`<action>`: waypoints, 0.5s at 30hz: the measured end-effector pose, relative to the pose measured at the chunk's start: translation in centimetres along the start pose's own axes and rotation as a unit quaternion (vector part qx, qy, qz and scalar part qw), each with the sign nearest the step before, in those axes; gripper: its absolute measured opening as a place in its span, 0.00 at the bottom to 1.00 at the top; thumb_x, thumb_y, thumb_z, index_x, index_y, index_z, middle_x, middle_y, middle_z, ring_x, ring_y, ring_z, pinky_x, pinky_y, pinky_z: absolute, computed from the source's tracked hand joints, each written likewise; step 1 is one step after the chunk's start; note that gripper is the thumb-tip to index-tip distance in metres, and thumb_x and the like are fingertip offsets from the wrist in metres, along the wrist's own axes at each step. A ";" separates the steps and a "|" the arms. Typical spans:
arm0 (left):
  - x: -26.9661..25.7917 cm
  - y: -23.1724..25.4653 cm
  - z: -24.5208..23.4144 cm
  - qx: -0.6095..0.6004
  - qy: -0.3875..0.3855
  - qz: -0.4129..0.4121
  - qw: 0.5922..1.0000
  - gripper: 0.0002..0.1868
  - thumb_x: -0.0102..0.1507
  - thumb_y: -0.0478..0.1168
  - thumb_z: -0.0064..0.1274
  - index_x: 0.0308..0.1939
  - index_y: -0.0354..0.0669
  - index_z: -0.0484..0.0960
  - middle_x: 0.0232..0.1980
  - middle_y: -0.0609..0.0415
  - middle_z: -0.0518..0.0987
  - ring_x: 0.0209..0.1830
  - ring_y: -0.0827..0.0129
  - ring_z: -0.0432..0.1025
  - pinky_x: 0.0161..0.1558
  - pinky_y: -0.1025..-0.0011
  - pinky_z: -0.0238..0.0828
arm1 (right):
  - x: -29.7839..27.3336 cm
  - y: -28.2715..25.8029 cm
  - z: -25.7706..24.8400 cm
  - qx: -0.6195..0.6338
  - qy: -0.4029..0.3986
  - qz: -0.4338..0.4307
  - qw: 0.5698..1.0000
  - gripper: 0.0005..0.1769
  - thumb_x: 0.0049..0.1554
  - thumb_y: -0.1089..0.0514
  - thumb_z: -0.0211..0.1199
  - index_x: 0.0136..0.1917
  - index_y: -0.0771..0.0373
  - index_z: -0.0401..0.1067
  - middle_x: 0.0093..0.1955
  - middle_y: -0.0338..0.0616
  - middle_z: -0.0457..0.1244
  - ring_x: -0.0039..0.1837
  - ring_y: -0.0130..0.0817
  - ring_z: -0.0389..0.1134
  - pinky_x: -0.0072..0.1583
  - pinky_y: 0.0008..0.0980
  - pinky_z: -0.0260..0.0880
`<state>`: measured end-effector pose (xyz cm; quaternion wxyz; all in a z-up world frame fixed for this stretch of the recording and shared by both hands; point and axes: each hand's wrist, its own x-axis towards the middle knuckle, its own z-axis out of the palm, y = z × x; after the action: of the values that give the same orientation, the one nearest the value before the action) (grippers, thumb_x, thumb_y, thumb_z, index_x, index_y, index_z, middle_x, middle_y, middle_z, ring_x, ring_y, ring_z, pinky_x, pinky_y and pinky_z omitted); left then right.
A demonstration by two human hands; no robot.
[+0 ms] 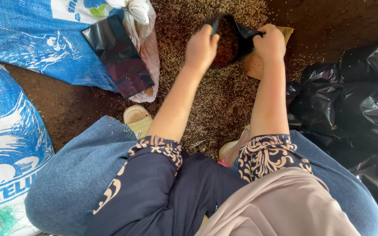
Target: The person scoops grains from a large pile on the floor into small black plastic bags using a scoop. They then fold and seal the bags and place them aside. The process is repeated continuously.
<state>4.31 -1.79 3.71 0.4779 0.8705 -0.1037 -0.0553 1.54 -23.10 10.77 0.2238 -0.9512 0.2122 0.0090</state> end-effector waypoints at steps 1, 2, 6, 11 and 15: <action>-0.6 0.8 0.6 0.015 0.008 0.020 1.000 0.10 0.69 0.41 0.51 0.37 0.39 0.73 0.26 0.52 0.77 0.23 0.64 0.74 0.25 0.69 0.69 | -0.2 -0.1 -0.5 -0.011 0.068 -0.061 0.996 0.09 0.54 0.61 0.68 0.48 0.64 0.76 0.43 0.49 0.70 0.42 0.37 0.70 0.44 0.37 0.71; -1.0 1.4 1.0 0.030 0.016 0.039 0.999 0.11 0.69 0.41 0.51 0.37 0.38 0.73 0.25 0.52 0.76 0.21 0.63 0.73 0.23 0.68 0.67 | -0.5 -0.3 -0.9 -0.021 0.134 -0.122 0.983 0.10 0.51 0.61 0.71 0.45 0.67 0.76 0.44 0.52 0.70 0.42 0.39 0.69 0.43 0.38 0.71; -2.8 2.4 1.9 0.001 0.075 0.060 0.995 0.10 0.72 0.40 0.47 0.38 0.38 0.70 0.24 0.50 0.75 0.19 0.59 0.72 0.22 0.63 0.66 | -1.0 -0.4 1.0 -0.031 -0.128 -0.184 0.974 0.11 0.59 0.62 0.62 0.54 0.59 0.80 0.53 0.49 0.72 0.52 0.40 0.73 0.55 0.37 0.73; -4.1 3.6 2.6 -0.057 0.030 0.110 0.992 0.06 0.72 0.39 0.44 0.40 0.43 0.71 0.27 0.51 0.78 0.25 0.59 0.76 0.27 0.61 0.72 | 0.5 4.0 9.7 -0.046 -0.214 -0.082 0.972 0.16 0.66 0.56 0.57 0.63 0.63 0.75 0.64 0.58 0.67 0.63 0.51 0.67 0.63 0.44 0.68; -6.1 3.5 4.0 -0.050 0.047 0.205 0.976 0.09 0.70 0.43 0.47 0.41 0.42 0.73 0.34 0.50 0.80 0.33 0.56 0.76 0.34 0.59 0.72 | 2.8 9.5 15.0 -0.332 -0.187 -0.318 0.868 0.18 0.59 0.57 0.54 0.60 0.58 0.76 0.63 0.51 0.67 0.66 0.47 0.67 0.68 0.46 0.64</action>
<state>-2.82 -5.49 4.50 0.5265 0.8072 -0.2549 0.0795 1.40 -25.50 -7.04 -0.0793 -0.9659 -0.1627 0.1849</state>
